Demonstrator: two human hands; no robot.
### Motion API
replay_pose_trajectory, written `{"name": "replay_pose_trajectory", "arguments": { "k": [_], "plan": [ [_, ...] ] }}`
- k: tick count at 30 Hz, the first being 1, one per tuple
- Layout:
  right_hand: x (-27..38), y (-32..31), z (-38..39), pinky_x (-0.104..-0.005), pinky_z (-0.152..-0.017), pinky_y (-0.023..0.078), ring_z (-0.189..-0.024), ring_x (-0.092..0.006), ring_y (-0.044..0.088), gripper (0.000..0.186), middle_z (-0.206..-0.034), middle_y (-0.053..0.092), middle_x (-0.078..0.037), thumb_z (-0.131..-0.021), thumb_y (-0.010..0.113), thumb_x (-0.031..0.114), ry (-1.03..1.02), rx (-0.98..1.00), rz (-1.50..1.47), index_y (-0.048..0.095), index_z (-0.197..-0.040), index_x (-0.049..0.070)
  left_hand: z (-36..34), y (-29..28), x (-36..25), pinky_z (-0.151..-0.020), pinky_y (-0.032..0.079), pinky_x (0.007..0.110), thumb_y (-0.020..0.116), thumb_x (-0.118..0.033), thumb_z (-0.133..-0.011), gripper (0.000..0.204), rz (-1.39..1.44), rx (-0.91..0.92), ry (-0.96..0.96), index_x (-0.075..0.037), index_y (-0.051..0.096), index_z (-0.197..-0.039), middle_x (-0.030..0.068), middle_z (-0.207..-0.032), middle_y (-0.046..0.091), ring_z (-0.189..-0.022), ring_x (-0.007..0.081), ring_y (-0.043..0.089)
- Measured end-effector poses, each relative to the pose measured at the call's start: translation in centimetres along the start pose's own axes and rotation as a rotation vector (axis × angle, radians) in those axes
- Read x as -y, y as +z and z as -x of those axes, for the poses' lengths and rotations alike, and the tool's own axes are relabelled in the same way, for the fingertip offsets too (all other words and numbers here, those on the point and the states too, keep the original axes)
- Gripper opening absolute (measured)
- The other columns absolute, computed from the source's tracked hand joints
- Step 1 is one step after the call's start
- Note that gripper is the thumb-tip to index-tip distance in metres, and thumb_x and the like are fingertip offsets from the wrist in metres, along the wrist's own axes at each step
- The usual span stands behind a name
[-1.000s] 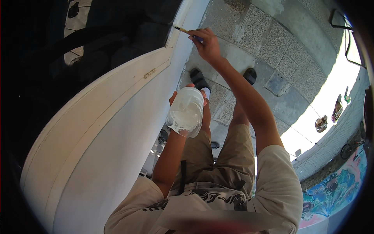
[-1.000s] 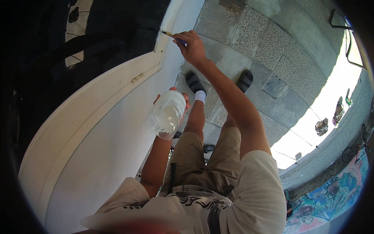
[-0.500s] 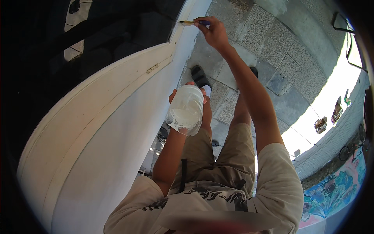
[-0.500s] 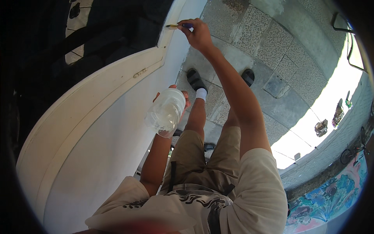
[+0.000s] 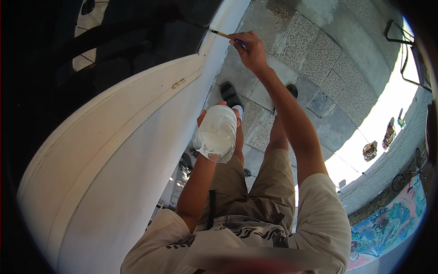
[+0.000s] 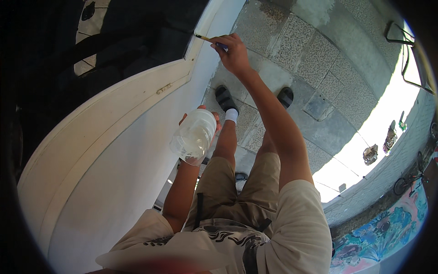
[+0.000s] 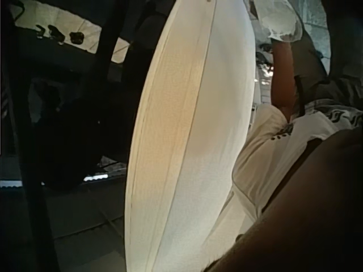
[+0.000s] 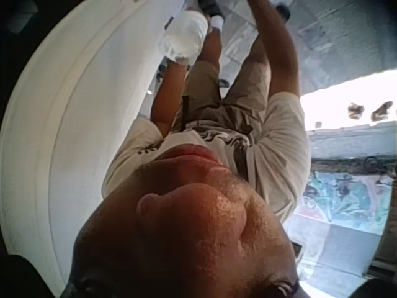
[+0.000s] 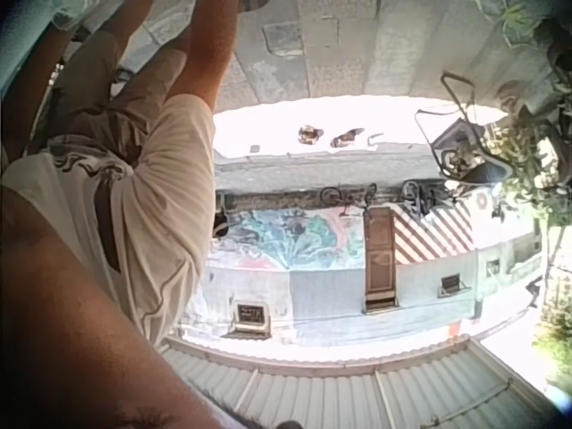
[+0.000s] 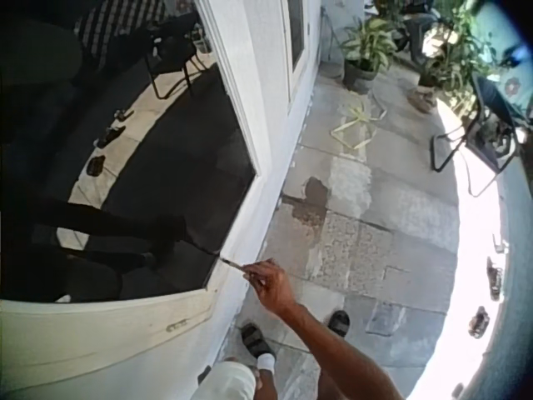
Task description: The person paints the white trim around a door frame with a small brush, dipping it into a cup of paint.
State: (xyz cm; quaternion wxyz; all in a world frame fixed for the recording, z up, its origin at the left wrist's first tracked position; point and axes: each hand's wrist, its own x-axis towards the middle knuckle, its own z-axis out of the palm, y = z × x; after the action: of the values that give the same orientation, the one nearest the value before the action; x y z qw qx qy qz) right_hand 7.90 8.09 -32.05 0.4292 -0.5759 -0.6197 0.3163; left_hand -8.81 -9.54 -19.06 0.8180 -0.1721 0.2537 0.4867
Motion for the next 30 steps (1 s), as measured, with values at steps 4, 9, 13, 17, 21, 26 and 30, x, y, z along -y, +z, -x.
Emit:
{"name": "replay_pose_trajectory", "arguments": {
  "k": [4, 9, 13, 17, 21, 26, 30],
  "plan": [
    [0.1, -0.4, -0.6, -0.0364, -0.074, 0.051, -0.079, -0.0245, 0.061, 0.017, -0.087, 0.071, -0.008, -0.084, 0.075, 0.018, 0.042, 0.169, -0.137, 0.076, -0.1, 0.013, 0.0, 0.0, 0.0, -0.081, 0.056, 0.044, 0.044, -0.049, -0.099, 0.056, 0.02, 0.004, -0.004, -0.006, 0.056, -0.133, 0.0302, -0.112, 0.054, -0.091, 0.0414, 0.06],
    [-4.6, -3.6, -8.2, -0.0369, -0.072, 0.052, -0.078, -0.027, 0.068, 0.018, -0.086, 0.071, -0.014, -0.087, 0.074, 0.024, 0.039, -0.004, -0.052, 0.077, -0.102, 0.015, -0.2, 0.1, 0.5, -0.082, 0.057, 0.044, 0.045, -0.049, -0.099, 0.057, 0.035, 0.023, -0.002, -0.006, 0.055, -0.134, 0.0305, -0.113, 0.052, -0.092, 0.0422, 0.06],
    [-5.1, -3.9, -12.3, -0.0382, -0.072, 0.053, -0.077, -0.0296, 0.068, 0.018, -0.085, 0.072, -0.013, -0.085, 0.075, 0.024, -0.02, -0.1, 0.008, 0.076, -0.099, 0.013, 0.2, 0.1, 0.3, -0.08, 0.058, 0.043, 0.045, -0.049, -0.099, 0.057, 0.048, 0.035, -0.003, -0.006, 0.055, -0.134, 0.0304, -0.114, 0.052, -0.091, 0.0426, 0.061],
    [-5.9, -4.1, -13.7, -0.0354, -0.072, 0.054, -0.085, -0.0263, 0.071, 0.021, -0.089, 0.072, -0.017, -0.089, 0.073, 0.02, 0.052, -0.241, 0.034, 0.074, -0.102, 0.004, 0.2, 0.1, 0.3, -0.079, 0.059, 0.043, 0.045, -0.049, -0.099, 0.056, 0.074, 0.019, -0.013, -0.006, 0.054, -0.135, 0.0303, -0.113, 0.053, -0.091, 0.0424, 0.062],
    [-6.5, -3.6, -14.0, -0.034, -0.072, 0.054, -0.084, -0.0259, 0.071, 0.02, -0.09, 0.072, -0.017, -0.089, 0.073, 0.02, 0.071, -0.436, -0.011, 0.074, -0.101, 0.004, 0.1, -0.8, 0.3, -0.079, 0.058, 0.043, 0.045, -0.049, -0.099, 0.056, -0.024, 0.026, 0.031, -0.006, 0.054, -0.134, 0.0297, -0.112, 0.054, -0.09, 0.041, 0.061],
    [-6.9, -2.9, -12.0, -0.0328, -0.075, 0.054, -0.087, -0.0242, 0.072, 0.022, -0.094, 0.073, -0.016, -0.09, 0.073, 0.02, 0.05, -0.424, -0.02, 0.074, -0.105, 0.004, 0.0, 0.0, 0.7, -0.08, 0.053, 0.042, 0.044, -0.05, -0.099, 0.056, -0.014, -0.003, 0.027, -0.007, 0.056, -0.133, 0.0287, -0.111, 0.055, -0.088, 0.0385, 0.06],
    [-3.1, -0.6, -5.5, -0.0374, -0.072, 0.049, -0.078, -0.0272, 0.062, 0.016, -0.086, 0.072, -0.008, -0.082, 0.076, 0.015, -0.021, -0.258, 0.022, 0.075, -0.098, 0.012, 0.3, -0.2, 0.1, -0.08, 0.056, 0.043, 0.044, -0.05, -0.099, 0.056, 0.0, 0.037, 0.014, -0.007, 0.055, -0.134, 0.0292, -0.112, 0.054, -0.091, 0.0398, 0.06]
  ]
}}
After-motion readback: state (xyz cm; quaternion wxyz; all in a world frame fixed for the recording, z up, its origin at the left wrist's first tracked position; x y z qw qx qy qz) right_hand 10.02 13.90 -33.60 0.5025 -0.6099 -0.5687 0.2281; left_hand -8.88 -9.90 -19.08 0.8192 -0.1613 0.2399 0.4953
